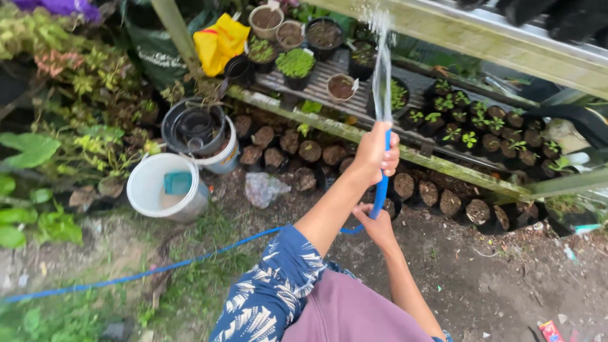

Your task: Watering several potted plants and seedlings in a garden area using a hose.

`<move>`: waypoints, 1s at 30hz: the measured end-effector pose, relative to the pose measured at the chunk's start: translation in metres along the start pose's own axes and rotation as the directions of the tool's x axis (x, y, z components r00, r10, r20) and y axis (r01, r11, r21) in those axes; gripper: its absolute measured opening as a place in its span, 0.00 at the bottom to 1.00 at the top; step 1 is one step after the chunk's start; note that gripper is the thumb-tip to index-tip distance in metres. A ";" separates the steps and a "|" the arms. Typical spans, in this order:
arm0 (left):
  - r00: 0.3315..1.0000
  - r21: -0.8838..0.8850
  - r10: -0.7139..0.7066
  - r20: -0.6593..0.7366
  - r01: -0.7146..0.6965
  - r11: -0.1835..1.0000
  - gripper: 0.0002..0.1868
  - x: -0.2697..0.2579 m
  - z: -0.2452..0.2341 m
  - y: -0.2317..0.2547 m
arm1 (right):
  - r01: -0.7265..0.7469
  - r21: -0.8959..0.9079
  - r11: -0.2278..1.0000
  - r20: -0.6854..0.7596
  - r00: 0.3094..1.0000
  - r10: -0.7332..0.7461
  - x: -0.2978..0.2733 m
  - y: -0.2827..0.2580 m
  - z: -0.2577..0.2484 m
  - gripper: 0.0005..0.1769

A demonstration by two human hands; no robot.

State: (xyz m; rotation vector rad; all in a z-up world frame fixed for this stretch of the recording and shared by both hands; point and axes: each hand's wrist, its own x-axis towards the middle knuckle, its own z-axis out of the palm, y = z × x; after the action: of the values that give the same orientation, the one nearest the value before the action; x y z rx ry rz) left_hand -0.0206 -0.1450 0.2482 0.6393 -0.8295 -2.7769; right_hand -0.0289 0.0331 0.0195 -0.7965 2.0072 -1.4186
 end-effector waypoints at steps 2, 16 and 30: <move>0.999 -0.070 0.038 0.028 -0.036 0.997 0.23 -0.005 -0.030 0.002 | -0.165 -0.069 0.984 0.044 0.985 0.169 -0.009 0.030 0.005 0.20; 0.843 -0.395 0.175 -0.509 -0.410 0.822 0.23 -0.155 -0.395 0.039 | -0.158 -0.324 0.933 0.485 0.819 0.307 -0.017 0.016 0.101 0.20; 0.844 -0.731 0.097 -0.528 -0.510 0.453 0.18 -0.187 -0.564 0.020 | -0.049 -0.355 0.933 0.446 0.869 0.215 0.053 -0.047 0.183 0.20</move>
State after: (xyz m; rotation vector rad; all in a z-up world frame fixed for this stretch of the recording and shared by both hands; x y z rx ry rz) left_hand 0.4001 -0.3809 -0.0990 0.7066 0.5177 -2.1310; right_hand 0.0747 -0.1329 0.0063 -1.0141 1.8756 -0.7087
